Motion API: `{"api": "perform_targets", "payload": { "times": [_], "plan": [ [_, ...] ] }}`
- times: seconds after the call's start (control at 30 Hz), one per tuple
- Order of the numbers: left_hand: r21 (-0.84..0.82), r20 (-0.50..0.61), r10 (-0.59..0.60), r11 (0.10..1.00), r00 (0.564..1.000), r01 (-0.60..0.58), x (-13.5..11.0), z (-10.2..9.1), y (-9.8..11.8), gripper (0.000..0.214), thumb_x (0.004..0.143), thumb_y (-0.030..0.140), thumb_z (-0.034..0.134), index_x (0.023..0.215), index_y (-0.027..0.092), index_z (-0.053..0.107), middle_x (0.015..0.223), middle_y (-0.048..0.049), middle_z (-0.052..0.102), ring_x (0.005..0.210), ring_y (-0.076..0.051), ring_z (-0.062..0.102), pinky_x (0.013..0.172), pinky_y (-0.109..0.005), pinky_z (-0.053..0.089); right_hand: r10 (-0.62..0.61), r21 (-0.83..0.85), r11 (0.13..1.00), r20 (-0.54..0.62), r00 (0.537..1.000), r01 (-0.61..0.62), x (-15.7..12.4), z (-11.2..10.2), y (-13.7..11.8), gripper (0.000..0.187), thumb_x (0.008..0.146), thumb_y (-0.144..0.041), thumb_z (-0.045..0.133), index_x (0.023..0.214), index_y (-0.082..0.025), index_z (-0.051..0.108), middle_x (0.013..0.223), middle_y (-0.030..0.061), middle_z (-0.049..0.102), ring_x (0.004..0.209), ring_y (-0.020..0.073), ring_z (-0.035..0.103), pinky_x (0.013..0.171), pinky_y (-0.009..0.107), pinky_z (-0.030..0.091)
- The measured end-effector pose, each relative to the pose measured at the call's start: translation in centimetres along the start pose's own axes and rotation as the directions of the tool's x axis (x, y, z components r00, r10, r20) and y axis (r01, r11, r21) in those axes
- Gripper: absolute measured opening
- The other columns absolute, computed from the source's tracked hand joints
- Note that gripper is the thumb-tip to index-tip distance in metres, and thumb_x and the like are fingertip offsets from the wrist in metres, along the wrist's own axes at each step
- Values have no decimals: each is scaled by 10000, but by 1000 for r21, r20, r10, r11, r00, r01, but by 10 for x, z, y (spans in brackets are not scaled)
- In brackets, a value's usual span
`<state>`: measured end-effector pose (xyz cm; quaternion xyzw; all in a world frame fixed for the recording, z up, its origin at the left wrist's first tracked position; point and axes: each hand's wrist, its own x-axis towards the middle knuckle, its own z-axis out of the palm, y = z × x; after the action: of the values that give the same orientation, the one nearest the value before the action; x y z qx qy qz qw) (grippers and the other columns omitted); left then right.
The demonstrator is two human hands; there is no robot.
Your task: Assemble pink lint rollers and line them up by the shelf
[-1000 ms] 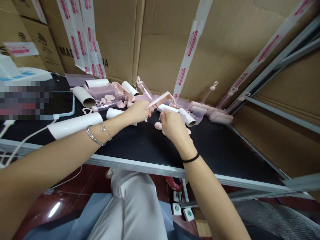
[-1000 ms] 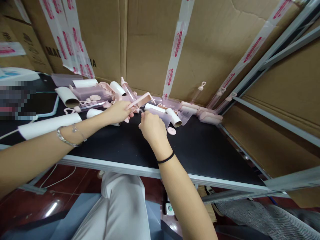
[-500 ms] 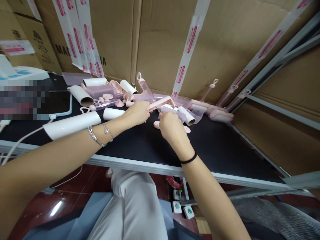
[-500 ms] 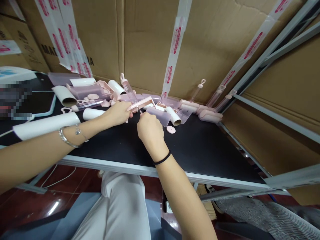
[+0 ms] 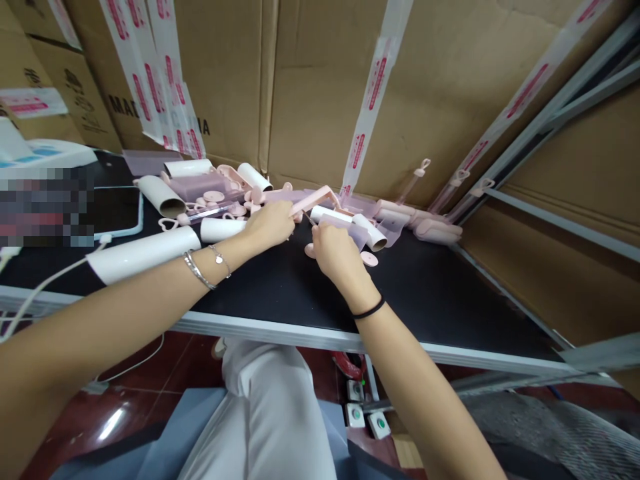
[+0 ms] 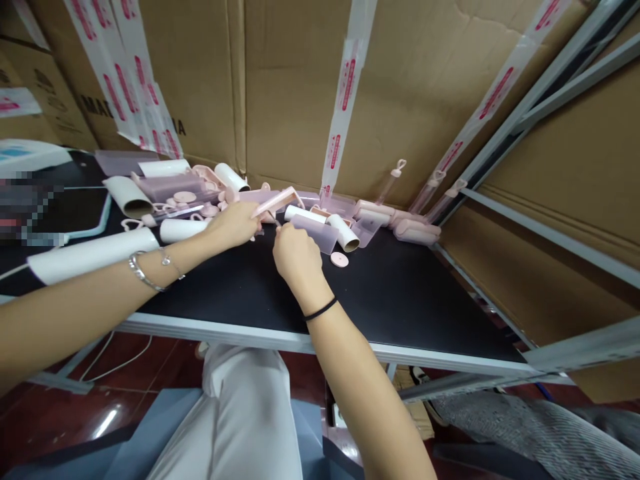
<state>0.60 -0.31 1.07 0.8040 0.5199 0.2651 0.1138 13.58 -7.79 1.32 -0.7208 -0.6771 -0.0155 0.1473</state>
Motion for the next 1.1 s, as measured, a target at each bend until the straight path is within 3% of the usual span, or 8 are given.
{"api": "perform_targets", "payload": {
  "times": [0.13, 0.33, 0.57, 0.63, 0.7, 0.8, 0.87, 1.1],
  "plan": [
    [188, -105, -6, 982, 994, 26, 2, -5, -13, 537, 868, 316, 419, 1398, 231, 404, 1088, -128, 651, 1003, -311, 611, 786, -387, 472, -32, -7, 999, -56, 998, 31, 3, 0, 7, 352, 949, -314, 287, 1002, -146, 592, 947, 145, 673, 896, 283, 647, 762, 369, 456],
    [405, -186, 37, 913, 982, 42, 0, 0, -20, 584, 857, 468, 453, 1223, 17, 512, 1164, -248, 581, 1152, -384, 505, 922, -449, 410, 39, 91, 996, -220, 975, -19, 8, -17, 35, 257, 893, -253, 384, 953, -161, 615, 911, 122, 686, 885, 250, 635, 740, 310, 429],
    [414, -157, 373, 866, 915, -282, -6, 6, -7, 440, 891, 385, 446, 1198, 90, 558, 1166, -202, 594, 1160, -359, 486, 971, -507, 340, 265, 134, 964, -549, 793, -230, 56, -57, 131, 372, 912, -202, 292, 1026, -111, 634, 1004, 182, 637, 964, 266, 583, 857, 372, 409],
    [299, -42, 565, 794, 824, -529, -11, 5, 2, 365, 910, 342, 424, 1159, 134, 591, 1161, -156, 607, 1144, -305, 506, 969, -460, 364, 369, 136, 923, -580, 726, -361, 71, -61, 178, 409, 901, -214, 309, 1146, -73, 604, 1154, 240, 552, 1101, 323, 502, 912, 440, 377],
    [149, 112, 750, 636, 652, -757, -16, 6, 10, 326, 921, 326, 426, 1152, 183, 607, 1214, -118, 600, 1176, -260, 500, 996, -416, 360, 519, 182, 846, -496, 696, -501, 83, -57, 224, 448, 897, -225, 309, 1260, -157, 563, 1286, 218, 450, 1228, 347, 388, 938, 474, 362],
    [20, 302, 838, 472, 455, -882, -20, 13, 14, 294, 911, 305, 480, 1172, 257, 607, 1307, -63, 573, 1257, -255, 457, 1034, -408, 330, 632, 223, 774, -348, 693, -593, 94, -43, 272, 482, 895, -269, 354, 1358, -280, 489, 1386, 169, 352, 1314, 359, 294, 1002, 513, 317],
    [26, 346, 817, 482, 460, -876, -18, 19, 10, 312, 901, 262, 501, 1201, 258, 587, 1317, -53, 574, 1293, -272, 430, 1046, -429, 314, 643, 224, 765, -295, 706, -603, 101, -33, 287, 489, 889, -290, 379, 1368, -312, 474, 1458, 142, 267, 1344, 372, 255, 1034, 526, 286],
    [141, 312, 684, 653, 659, -744, -1, 22, -13, 393, 873, 73, 420, 1175, 270, 576, 1370, -64, 516, 1370, -273, 320, 1079, -512, 245, 680, 222, 733, -188, 709, -643, 109, -19, 299, 543, 874, -312, 413, 1416, -327, 399, 1402, 156, 364, 1289, 361, 355, 1026, 535, 320]
  ]
}}
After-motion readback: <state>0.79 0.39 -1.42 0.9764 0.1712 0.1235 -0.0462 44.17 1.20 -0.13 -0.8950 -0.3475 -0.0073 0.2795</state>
